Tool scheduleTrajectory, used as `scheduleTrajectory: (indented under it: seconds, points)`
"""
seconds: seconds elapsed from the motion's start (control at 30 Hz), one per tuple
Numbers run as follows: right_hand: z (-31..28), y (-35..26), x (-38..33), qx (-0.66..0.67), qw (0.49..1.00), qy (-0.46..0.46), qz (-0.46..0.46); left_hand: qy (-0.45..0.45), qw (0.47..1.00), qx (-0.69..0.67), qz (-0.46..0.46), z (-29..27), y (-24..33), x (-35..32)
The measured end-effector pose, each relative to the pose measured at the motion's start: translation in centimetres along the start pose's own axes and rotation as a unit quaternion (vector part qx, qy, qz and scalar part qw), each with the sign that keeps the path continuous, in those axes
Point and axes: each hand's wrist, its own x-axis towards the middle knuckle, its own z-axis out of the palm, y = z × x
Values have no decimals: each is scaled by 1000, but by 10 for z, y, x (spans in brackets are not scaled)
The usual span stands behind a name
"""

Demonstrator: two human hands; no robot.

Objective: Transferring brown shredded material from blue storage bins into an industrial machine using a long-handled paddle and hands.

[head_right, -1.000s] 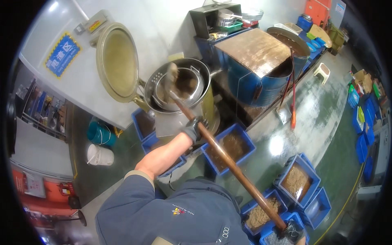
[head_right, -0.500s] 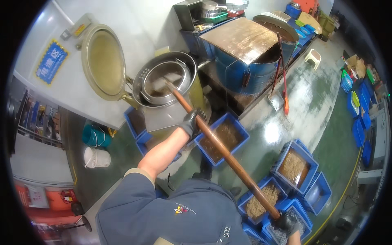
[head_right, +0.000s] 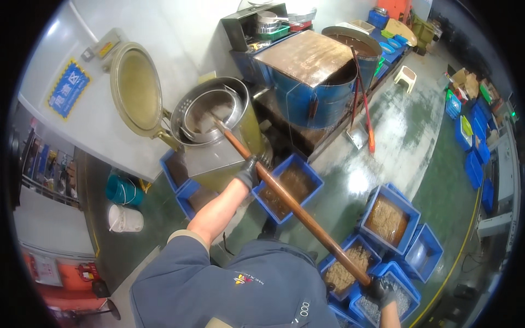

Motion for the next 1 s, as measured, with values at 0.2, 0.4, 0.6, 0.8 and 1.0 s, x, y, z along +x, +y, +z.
scheduleTrajectory:
  seconds: [0.2, 0.4, 0.6, 0.8, 1.0]
  points:
    - [28, 11, 4, 255, 959, 125, 23, -84, 990, -104, -45, 16, -15, -18]
    - [30, -10, -10, 117, 974, 193, 8, -224, 974, -16, -35, 78, -88, -111]
    - [40, 55, -52, -44, 968, 234, 77, -286, 952, -22, -110, 98, -210, -172]
    - [49, 107, -96, -24, 965, 246, 90, -162, 940, -92, -287, 86, -329, -145]
    - [66, 102, -68, -85, 975, 129, 158, -61, 959, 46, -274, 2, -387, -106]
